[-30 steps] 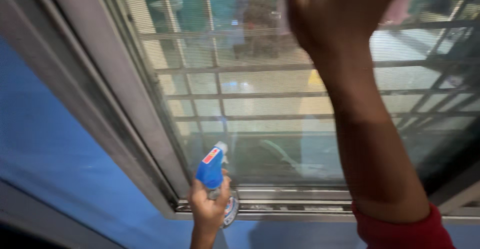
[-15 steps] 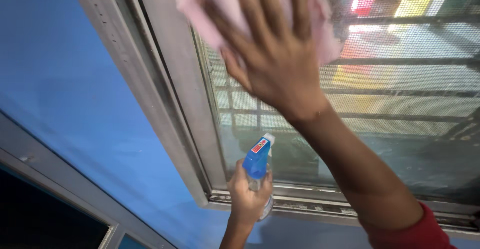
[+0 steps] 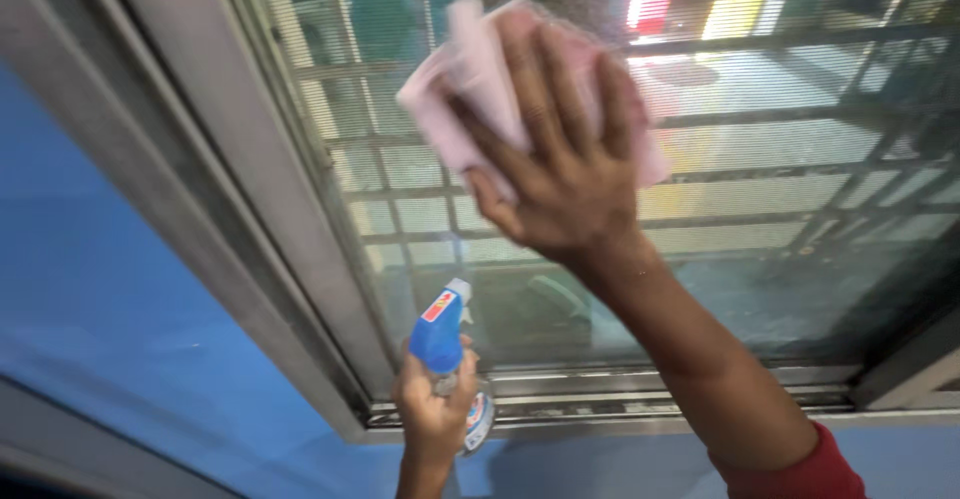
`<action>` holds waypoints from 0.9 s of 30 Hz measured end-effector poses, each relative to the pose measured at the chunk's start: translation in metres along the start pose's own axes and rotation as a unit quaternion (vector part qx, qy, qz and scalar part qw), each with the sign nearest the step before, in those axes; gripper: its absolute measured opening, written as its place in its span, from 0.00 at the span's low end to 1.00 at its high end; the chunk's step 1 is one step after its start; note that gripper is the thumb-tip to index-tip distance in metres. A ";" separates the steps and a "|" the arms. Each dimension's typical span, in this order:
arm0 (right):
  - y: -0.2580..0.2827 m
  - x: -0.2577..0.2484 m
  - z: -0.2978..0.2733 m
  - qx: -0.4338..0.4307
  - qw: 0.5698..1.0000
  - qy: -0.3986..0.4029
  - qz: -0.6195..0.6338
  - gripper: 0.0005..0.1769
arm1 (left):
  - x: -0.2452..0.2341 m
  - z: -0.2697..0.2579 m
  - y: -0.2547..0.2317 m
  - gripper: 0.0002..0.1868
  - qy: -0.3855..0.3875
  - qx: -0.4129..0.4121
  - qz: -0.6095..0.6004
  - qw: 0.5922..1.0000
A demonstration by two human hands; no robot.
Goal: The person sprays a cleaning solution onto a window and wipes the surface with a pink cloth. The person repeatedly sprays and wipes different sections of the window to remove dirt and streaks.
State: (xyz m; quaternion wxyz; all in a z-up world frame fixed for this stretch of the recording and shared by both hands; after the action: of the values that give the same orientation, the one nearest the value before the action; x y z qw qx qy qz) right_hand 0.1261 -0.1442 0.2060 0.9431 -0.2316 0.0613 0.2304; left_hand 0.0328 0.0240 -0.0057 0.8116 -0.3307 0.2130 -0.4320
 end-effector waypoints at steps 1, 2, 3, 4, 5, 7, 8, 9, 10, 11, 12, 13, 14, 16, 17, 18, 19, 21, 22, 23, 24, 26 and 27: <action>-0.015 -0.003 -0.004 0.023 0.999 0.009 -0.019 0.30 | 0.000 -0.001 0.001 0.16 0.000 -0.005 -0.001 1.000; -0.030 -0.007 -0.010 0.047 0.998 0.018 -0.039 0.30 | 0.001 -0.002 0.002 0.17 0.000 -0.009 -0.002 1.000; -0.045 -0.010 -0.016 0.072 0.995 0.028 -0.060 0.32 | 0.001 -0.001 0.003 0.16 0.004 -0.007 0.002 1.000; -0.059 -0.013 -0.024 0.097 0.991 0.038 -0.082 0.34 | 0.001 -0.002 0.004 0.16 0.008 -0.005 0.006 1.000; -0.075 -0.018 -0.032 0.122 0.986 0.044 -0.104 0.36 | 0.002 -0.002 0.005 0.15 0.011 -0.001 0.011 1.000; -0.109 -0.023 -0.048 0.187 0.974 0.044 -0.123 0.38 | 0.004 -0.004 0.006 0.16 0.004 0.012 -0.001 1.000; -0.124 -0.026 -0.058 0.219 0.966 0.043 -0.133 0.39 | 0.005 -0.003 0.007 0.16 0.001 0.018 -0.006 1.000; -0.139 -0.030 -0.069 0.228 0.962 0.043 -0.147 0.40 | 0.006 -0.004 0.007 0.16 0.001 0.006 -0.007 1.000; -0.153 -0.035 -0.082 0.237 0.957 0.043 -0.160 0.41 | 0.006 -0.004 0.008 0.15 0.001 -0.005 -0.008 1.000; -0.167 -0.039 -0.094 0.246 0.953 0.042 -0.174 0.43 | 0.007 -0.004 0.009 0.15 0.001 -0.017 -0.009 1.000; -0.178 -0.042 -0.108 0.261 0.950 0.035 -0.170 0.43 | 0.008 -0.005 0.010 0.15 0.001 -0.017 -0.013 1.000; -0.187 -0.046 -0.123 0.276 0.947 0.028 -0.164 0.43 | 0.008 -0.006 0.011 0.15 0.000 -0.017 -0.017 1.000; -0.200 -0.049 -0.134 0.280 0.947 0.016 -0.158 0.42 | 0.009 -0.006 0.012 0.16 0.000 -0.017 -0.021 1.000; -0.223 -0.057 -0.153 0.277 0.950 -0.011 -0.146 0.41 | 0.010 -0.007 0.013 0.16 -0.004 -0.025 -0.043 0.999; -0.233 -0.062 -0.159 0.271 0.953 -0.019 -0.137 0.39 | 0.011 -0.007 0.014 0.17 -0.006 -0.028 -0.054 0.998; -0.242 -0.067 -0.165 0.266 0.955 -0.027 -0.127 0.38 | 0.012 -0.007 0.015 0.17 -0.003 -0.025 -0.056 0.998; -0.250 -0.072 -0.170 0.262 0.958 -0.027 -0.114 0.36 | 0.011 -0.007 0.014 0.17 -0.001 -0.021 -0.058 0.998; -0.262 -0.078 -0.176 0.273 0.954 -0.014 -0.123 0.35 | 0.011 -0.008 0.014 0.17 0.001 -0.016 -0.059 0.998; -0.266 -0.078 -0.176 0.289 0.946 -0.002 -0.146 0.34 | 0.011 -0.008 0.013 0.17 0.001 -0.014 -0.059 0.998; -0.274 -0.079 -0.173 0.277 0.949 -0.007 -0.150 0.33 | 0.012 -0.008 0.013 0.17 0.002 -0.011 -0.058 0.998; -0.282 -0.079 -0.169 0.266 0.951 -0.012 -0.155 0.32 | 0.012 -0.008 0.013 0.17 0.000 -0.016 -0.061 0.998; -0.304 -0.083 -0.157 0.234 0.959 -0.030 -0.154 0.30 | 0.012 -0.008 0.012 0.18 -0.003 -0.022 -0.066 0.998; -0.314 -0.084 -0.152 0.217 0.964 -0.041 -0.150 0.29 | 0.013 -0.008 0.012 0.18 -0.006 -0.020 -0.079 0.997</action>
State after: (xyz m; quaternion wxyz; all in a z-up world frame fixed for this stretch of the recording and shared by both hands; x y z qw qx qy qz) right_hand 0.1953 -0.4960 0.2186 0.9962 -0.0179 0.0358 0.0769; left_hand 0.0413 0.0150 -0.0207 0.7696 -0.3652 0.1903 -0.4881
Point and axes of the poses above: each hand's wrist, its own z-axis towards the middle knuckle, its own x-axis out of the palm, y = z × x, the point moved 1 cm from there along z, towards the middle knuckle
